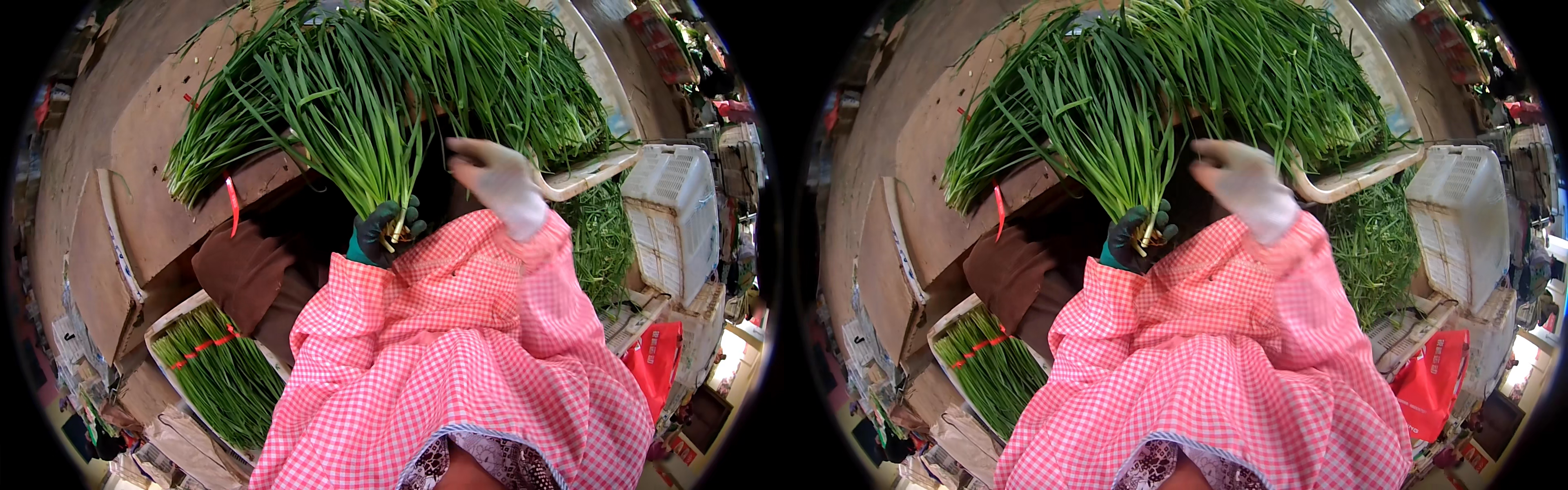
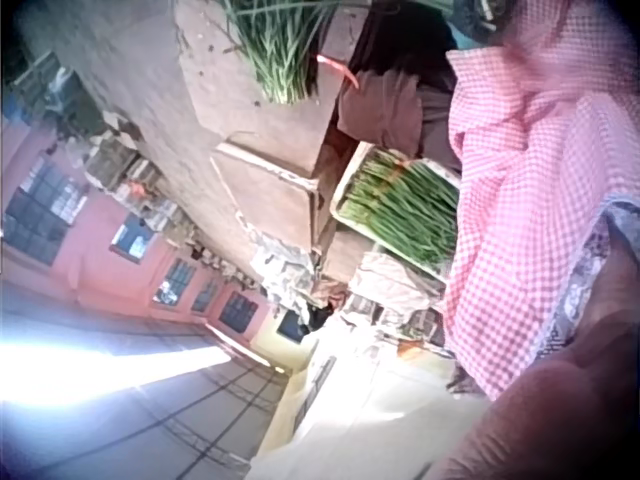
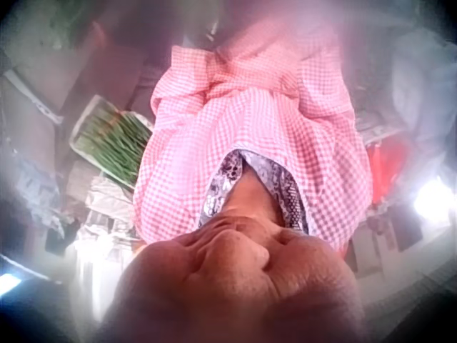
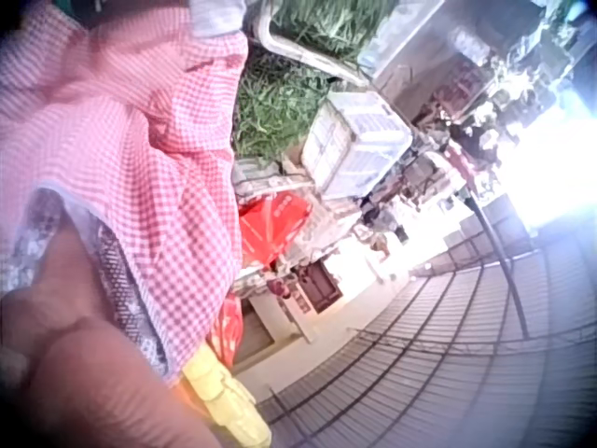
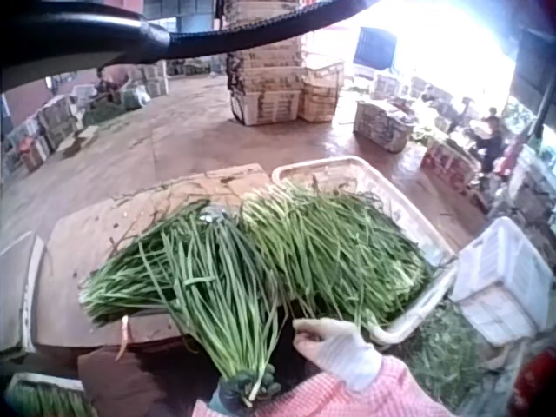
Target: The person bundles green onions using red plastic strips and trims the root ends with a large knife. The person sorts through a pile of greens, removes yellowed leaves by hand, and places the trimmed bundles into a plastic crate.
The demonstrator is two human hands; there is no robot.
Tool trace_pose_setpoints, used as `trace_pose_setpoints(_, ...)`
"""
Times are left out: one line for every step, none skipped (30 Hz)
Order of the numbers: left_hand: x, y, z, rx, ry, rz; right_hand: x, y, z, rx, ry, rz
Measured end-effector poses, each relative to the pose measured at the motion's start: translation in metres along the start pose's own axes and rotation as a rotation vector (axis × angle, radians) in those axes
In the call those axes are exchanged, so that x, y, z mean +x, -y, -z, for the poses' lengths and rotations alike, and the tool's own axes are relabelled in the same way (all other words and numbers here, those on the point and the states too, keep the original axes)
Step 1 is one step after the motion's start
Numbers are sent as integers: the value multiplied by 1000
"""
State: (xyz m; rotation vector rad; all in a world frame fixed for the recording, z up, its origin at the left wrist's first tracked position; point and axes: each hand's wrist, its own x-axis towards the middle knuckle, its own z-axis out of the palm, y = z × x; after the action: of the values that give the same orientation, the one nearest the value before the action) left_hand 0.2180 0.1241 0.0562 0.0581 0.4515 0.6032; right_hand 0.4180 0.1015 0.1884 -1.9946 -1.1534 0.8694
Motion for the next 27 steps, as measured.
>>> trace_pose_setpoints(-4, -2, -5, 8, -52, 6, 20, 13, -21, -94, -12, 157)
trace_pose_setpoints(-6, -3, -7, 16, -103, 17, 37, 18, -36, -188, -27, 311)
trace_pose_setpoints(-6, -1, -4, -24, -30, 26, 54, 9, -45, -205, -26, 298)
trace_pose_setpoints(-6, 0, -7, -10, -2, -1, 63, 10, -52, -219, -22, 293)
trace_pose_setpoints(-7, 0, -11, 31, -38, -20, 69, 12, -51, -311, 93, 176)
trace_pose_setpoints(-8, -1, -15, 70, -74, -38, 72, 15, -56, -339, 117, 153)
trace_pose_setpoints(-8, 2, -7, 56, -79, -33, 72, 17, -61, -370, 143, 126)
trace_pose_setpoints(-6, 6, 5, 41, -84, -26, 73, 17, -65, -401, 167, 96)
trace_pose_setpoints(-4, 10, 13, 27, -89, -17, 78, 6, -72, -362, 206, 50)
trace_pose_setpoints(-5, 10, 13, 0, -30, -26, 79, 3, -72, -266, 195, 37)
trace_pose_setpoints(-6, 10, 12, -26, 30, -34, 77, -1, -69, -170, 182, 22)
trace_pose_setpoints(-6, 11, 12, -52, 90, -40, 75, -6, -66, -75, 167, 6)
trace_pose_setpoints(-6, 12, 17, -33, 84, -36, 71, -4, -61, 9, 142, -16)
trace_pose_setpoints(-5, 13, 26, -14, 80, -31, 69, -5, -58, 48, 135, -30)
trace_pose_setpoints(-4, 15, 32, 6, 76, -24, 66, -7, -56, 86, 127, -45)
trace_pose_setpoints(-4, 13, 26, -36, 104, -28, 64, -7, -54, 127, 120, -57)
trace_pose_setpoints(-6, 11, 19, -78, 134, -31, 61, -3, -47, 124, 126, -30)
trace_pose_setpoints(-7, 10, 12, -121, 163, -34, 57, -3, -42, 146, 137, -49)
trace_pose_setpoints(-7, 8, 8, -91, 190, -56, 54, -3, -37, 169, 147, -67)
trace_pose_setpoints(-8, 8, 5, -80, 150, -67, 51, -3, -34, 191, 157, -84)
trace_pose_setpoints(-10, 9, 2, -69, 110, -79, 46, -7, -34, 249, 157, -41)
trace_pose_setpoints(-11, 8, 0, -57, 72, -95, 40, -1, -32, 269, 170, -75)
trace_pose_setpoints(-10, 8, -6, -21, 46, -89, 36, -1, -33, 265, 192, -91)
trace_pose_setpoints(-10, 9, -5, 8, 42, -74, 34, 1, -33, 261, 215, -107)
trace_pose_setpoints(-9, 10, -3, 38, 35, -57, 31, 5, -38, 282, 180, -134)
trace_pose_setpoints(-10, 11, -3, 68, 28, -40, 30, 9, -41, 354, 186, -129)
trace_pose_setpoints(-12, 13, -5, 98, 20, -62, 29, 13, -43, 426, 193, -123)
